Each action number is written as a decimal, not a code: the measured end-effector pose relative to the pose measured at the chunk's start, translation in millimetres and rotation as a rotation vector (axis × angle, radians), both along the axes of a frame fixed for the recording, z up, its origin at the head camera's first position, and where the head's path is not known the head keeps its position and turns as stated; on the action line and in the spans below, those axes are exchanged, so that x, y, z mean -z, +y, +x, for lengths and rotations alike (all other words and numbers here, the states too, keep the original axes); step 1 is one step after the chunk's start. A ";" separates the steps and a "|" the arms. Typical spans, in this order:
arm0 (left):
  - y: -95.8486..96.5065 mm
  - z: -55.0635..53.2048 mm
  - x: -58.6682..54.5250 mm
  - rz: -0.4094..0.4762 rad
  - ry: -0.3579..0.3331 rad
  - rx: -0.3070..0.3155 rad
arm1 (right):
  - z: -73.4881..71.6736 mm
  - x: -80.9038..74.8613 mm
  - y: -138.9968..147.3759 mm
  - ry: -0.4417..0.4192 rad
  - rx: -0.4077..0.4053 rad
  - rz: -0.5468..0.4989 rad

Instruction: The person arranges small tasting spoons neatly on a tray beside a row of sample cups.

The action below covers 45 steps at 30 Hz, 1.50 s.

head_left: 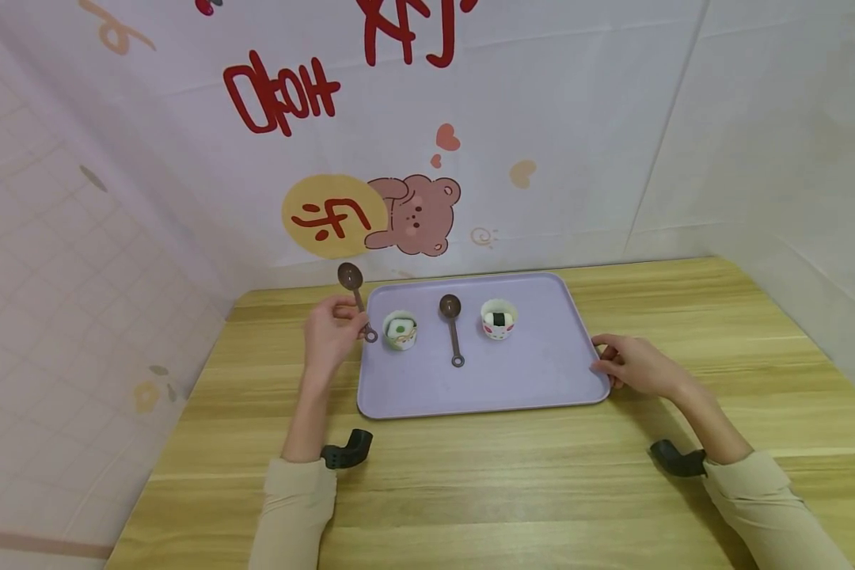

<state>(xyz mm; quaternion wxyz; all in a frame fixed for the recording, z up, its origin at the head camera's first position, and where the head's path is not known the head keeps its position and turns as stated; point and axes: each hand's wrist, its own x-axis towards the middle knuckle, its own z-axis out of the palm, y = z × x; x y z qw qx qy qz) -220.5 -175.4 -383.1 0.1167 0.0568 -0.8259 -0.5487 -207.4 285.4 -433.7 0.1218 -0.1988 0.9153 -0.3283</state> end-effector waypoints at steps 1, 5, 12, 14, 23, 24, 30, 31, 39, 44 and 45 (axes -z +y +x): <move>1.3 -0.3 -0.2 0.005 0.000 0.003 | 0.1 -0.3 0.0 0.001 0.000 -0.001; 6.1 -1.1 -0.8 0.016 -0.004 0.009 | 1.2 -2.2 -0.9 0.003 0.001 -0.006; 13.3 -0.8 -3.1 0.021 -0.022 0.018 | 2.6 -3.9 -2.0 0.008 -0.001 0.000; 15.3 -1.1 -3.3 0.022 -0.020 0.018 | 2.6 -3.9 -1.9 0.009 0.000 0.001; 25.2 -0.2 -3.9 0.048 -0.009 0.033 | 2.2 -2.5 -0.6 0.016 -0.006 0.003; 26.4 -0.2 -4.0 0.050 -0.008 0.035 | 2.1 -2.5 -0.8 0.019 -0.006 0.003; 32.9 -1.6 -3.5 0.052 -0.003 0.049 | 1.8 -1.7 0.0 0.021 -0.009 0.007; 33.9 -2.3 -3.0 0.053 -0.003 0.051 | 1.8 -1.5 0.4 0.020 -0.010 0.008; 46.6 -4.4 -2.5 0.055 0.012 0.069 | 1.6 -1.5 0.5 0.023 -0.009 0.007; 53.2 -5.1 -3.0 0.047 0.030 0.075 | 1.8 -2.0 -0.1 0.024 -0.011 0.006; 54.0 -5.2 -3.0 0.049 0.034 0.077 | 1.8 -2.0 -0.1 0.023 -0.011 0.006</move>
